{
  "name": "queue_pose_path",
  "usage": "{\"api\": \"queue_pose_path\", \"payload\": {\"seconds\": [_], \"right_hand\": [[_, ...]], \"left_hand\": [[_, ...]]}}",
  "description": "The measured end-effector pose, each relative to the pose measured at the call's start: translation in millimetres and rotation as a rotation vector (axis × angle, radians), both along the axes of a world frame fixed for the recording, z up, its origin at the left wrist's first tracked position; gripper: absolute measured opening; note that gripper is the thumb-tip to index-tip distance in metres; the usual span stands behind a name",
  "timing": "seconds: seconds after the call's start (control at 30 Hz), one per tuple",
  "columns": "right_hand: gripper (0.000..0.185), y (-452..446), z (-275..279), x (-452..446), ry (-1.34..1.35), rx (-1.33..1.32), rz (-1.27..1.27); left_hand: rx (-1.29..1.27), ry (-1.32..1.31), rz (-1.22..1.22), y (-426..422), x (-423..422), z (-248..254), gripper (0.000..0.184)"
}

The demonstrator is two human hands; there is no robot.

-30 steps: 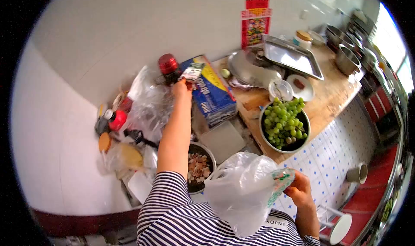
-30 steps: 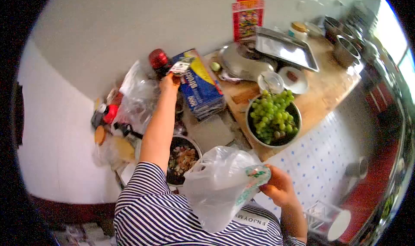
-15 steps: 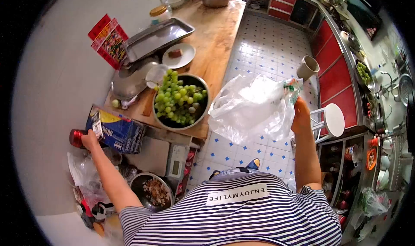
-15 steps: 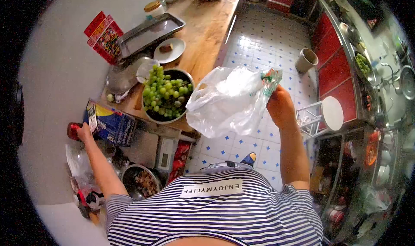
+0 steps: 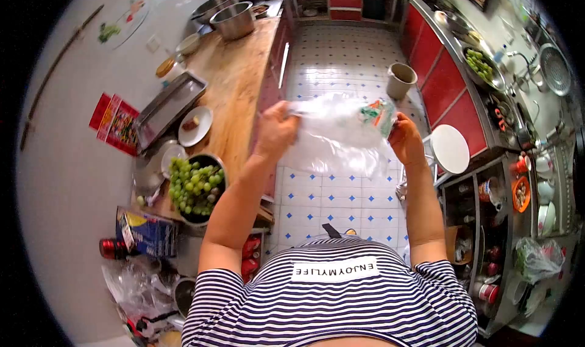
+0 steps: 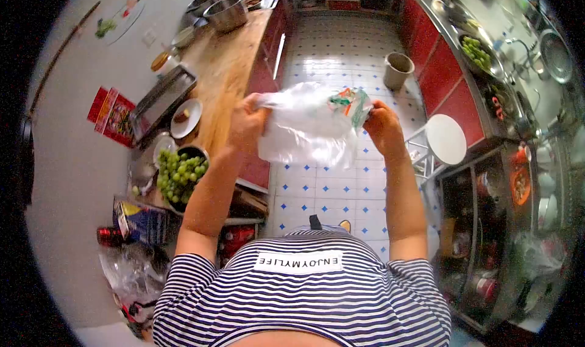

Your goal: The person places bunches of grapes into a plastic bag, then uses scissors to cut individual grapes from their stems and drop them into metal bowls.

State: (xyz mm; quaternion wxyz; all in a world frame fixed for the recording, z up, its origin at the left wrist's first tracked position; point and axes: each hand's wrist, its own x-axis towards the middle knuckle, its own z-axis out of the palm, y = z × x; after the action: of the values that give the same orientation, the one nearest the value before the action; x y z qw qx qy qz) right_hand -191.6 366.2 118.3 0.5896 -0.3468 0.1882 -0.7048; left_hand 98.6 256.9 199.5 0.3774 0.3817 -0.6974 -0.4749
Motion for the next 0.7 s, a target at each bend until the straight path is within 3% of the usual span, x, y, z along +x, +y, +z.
{"api": "queue_pose_path", "payload": {"seconds": [0.03, 0.07, 0.1, 0.17, 0.2, 0.23, 0.27, 0.33, 0.4, 0.43, 0.5, 0.57, 0.6, 0.63, 0.7], "right_hand": [[0.026, 5.7, 4.1, -10.8, -0.009, 0.069, -0.120], [0.016, 18.2, 9.1, -20.9, 0.009, 0.391, -0.343], [0.016, 25.3, 8.3, -28.5, 0.002, 0.392, -0.361], [0.015, 33.6, 6.7, -43.9, 0.315, 0.560, -0.804], [0.015, 40.7, 25.1, -35.6, 0.442, 0.455, -0.881], [0.020, 43.6, 34.1, -27.4, 0.632, 0.209, -0.906], [0.028, 36.0, 42.5, -17.0, 0.653, 0.035, -0.810], [0.064, 17.0, 73.0, 6.3, 0.704, 0.268, -0.464], [0.082, -28.7, 38.2, -5.2, 0.699, 0.434, -0.403], [0.069, -44.8, 24.5, -13.9, 0.697, 0.553, -0.435], [0.048, -64.4, 11.0, -28.0, 0.471, 0.522, -0.433], [0.031, -69.0, 12.5, -38.3, 0.314, 0.501, -0.499], [0.028, -69.6, 14.1, -50.1, 0.318, 0.555, -0.507], [0.025, -71.4, 11.2, -64.9, 0.387, 0.620, -0.522], [0.022, -82.7, 12.5, -84.5, 0.441, 0.684, -0.630]], "left_hand": [[0.048, 0.118, 0.079, -12.8, -12.0, -8.6, 0.014], [0.050, 0.105, 0.153, -28.0, -22.6, -20.6, 0.015], [0.051, 0.101, 0.134, -30.5, -33.1, -18.7, 0.015], [-0.086, -0.087, 0.297, -36.1, -55.1, -15.4, 0.019], [-0.086, -0.088, 0.281, -37.5, -69.1, -14.6, 0.019], [-0.058, -0.076, 0.182, -35.7, -85.6, -15.7, 0.018], [-0.024, -0.063, 0.081, -32.3, -103.9, -18.5, 0.021], [0.024, -0.009, -0.178, -27.4, -133.2, -31.9, 0.034], [-0.041, -0.024, -0.457, -28.9, -158.4, -52.8, 0.050], [-0.005, -0.111, -0.520, -27.8, -167.3, -51.8, 0.042], [-0.029, -0.060, -0.525, -41.7, -179.5, -56.0, 0.026], [0.403, 0.146, -0.561, -78.6, -186.9, -75.2, 0.023], [0.344, 0.138, -0.534, -97.6, -191.5, -87.2, 0.019], [0.505, 0.167, -0.496, -107.6, -191.8, -77.9, 0.019], [0.575, 0.183, -0.522, -137.2, -198.1, -79.3, 0.017]]}}
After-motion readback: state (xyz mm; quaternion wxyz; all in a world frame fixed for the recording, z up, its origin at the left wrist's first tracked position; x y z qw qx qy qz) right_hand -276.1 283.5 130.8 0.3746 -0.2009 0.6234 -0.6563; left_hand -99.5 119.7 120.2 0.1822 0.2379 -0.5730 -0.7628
